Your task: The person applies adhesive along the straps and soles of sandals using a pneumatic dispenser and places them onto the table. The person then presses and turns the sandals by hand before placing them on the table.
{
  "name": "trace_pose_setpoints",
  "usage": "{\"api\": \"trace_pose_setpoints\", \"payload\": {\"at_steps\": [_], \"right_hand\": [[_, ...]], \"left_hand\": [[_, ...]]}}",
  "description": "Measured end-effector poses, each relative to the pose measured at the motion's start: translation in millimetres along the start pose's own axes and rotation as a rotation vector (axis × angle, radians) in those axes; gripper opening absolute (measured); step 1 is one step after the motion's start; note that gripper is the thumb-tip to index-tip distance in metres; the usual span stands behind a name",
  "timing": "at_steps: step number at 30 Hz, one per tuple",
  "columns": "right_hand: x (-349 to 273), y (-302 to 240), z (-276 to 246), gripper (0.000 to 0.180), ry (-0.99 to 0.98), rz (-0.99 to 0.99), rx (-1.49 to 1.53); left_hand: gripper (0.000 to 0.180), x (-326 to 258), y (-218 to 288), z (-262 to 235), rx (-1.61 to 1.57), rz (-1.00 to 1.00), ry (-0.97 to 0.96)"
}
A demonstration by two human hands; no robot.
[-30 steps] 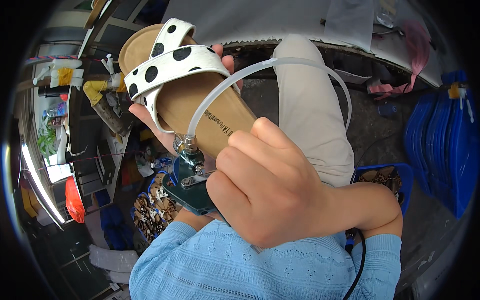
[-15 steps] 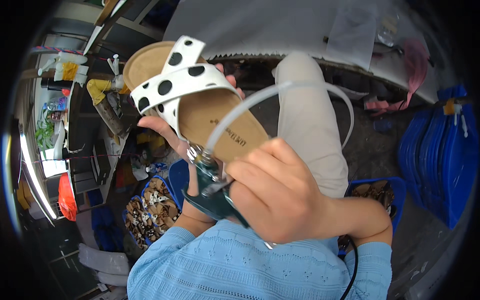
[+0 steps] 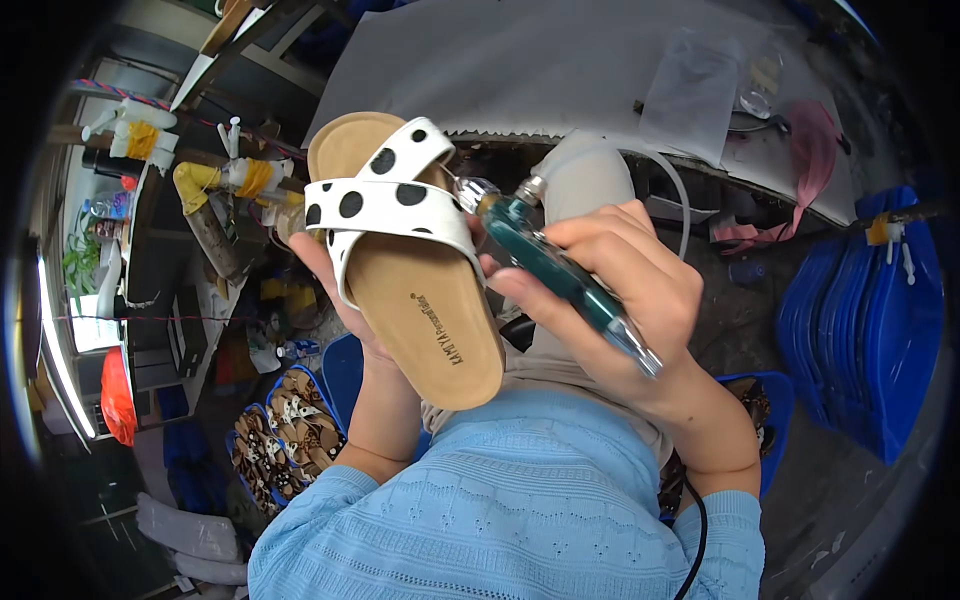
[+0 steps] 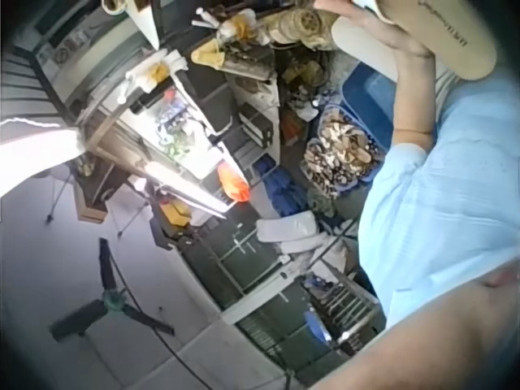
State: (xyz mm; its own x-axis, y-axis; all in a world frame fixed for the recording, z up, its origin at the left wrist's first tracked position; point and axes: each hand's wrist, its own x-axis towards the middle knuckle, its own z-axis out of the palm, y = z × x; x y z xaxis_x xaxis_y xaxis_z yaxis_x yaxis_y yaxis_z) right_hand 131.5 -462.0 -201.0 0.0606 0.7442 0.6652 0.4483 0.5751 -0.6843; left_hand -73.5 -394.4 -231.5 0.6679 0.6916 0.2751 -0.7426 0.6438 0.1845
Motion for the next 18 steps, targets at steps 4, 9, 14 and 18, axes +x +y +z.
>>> {"api": "trace_pose_setpoints", "payload": {"at_steps": [4,9,14,18], "right_hand": [[4,8,11,0.029,0.071,-0.089,-0.150],[3,2,15,0.030,0.055,-0.131,-0.229],[1,2,14,0.030,0.010,-0.071,-0.219],[1,3,12,0.030,-0.015,-0.030,-0.187]], "left_hand": [[0.104,2,-10,20,-0.302,0.060,0.110],[0.097,2,-2,16,-0.154,0.126,0.231],[0.100,2,5,-6,-0.008,0.177,0.214],[0.108,15,-7,4,0.225,0.135,0.230]]}}
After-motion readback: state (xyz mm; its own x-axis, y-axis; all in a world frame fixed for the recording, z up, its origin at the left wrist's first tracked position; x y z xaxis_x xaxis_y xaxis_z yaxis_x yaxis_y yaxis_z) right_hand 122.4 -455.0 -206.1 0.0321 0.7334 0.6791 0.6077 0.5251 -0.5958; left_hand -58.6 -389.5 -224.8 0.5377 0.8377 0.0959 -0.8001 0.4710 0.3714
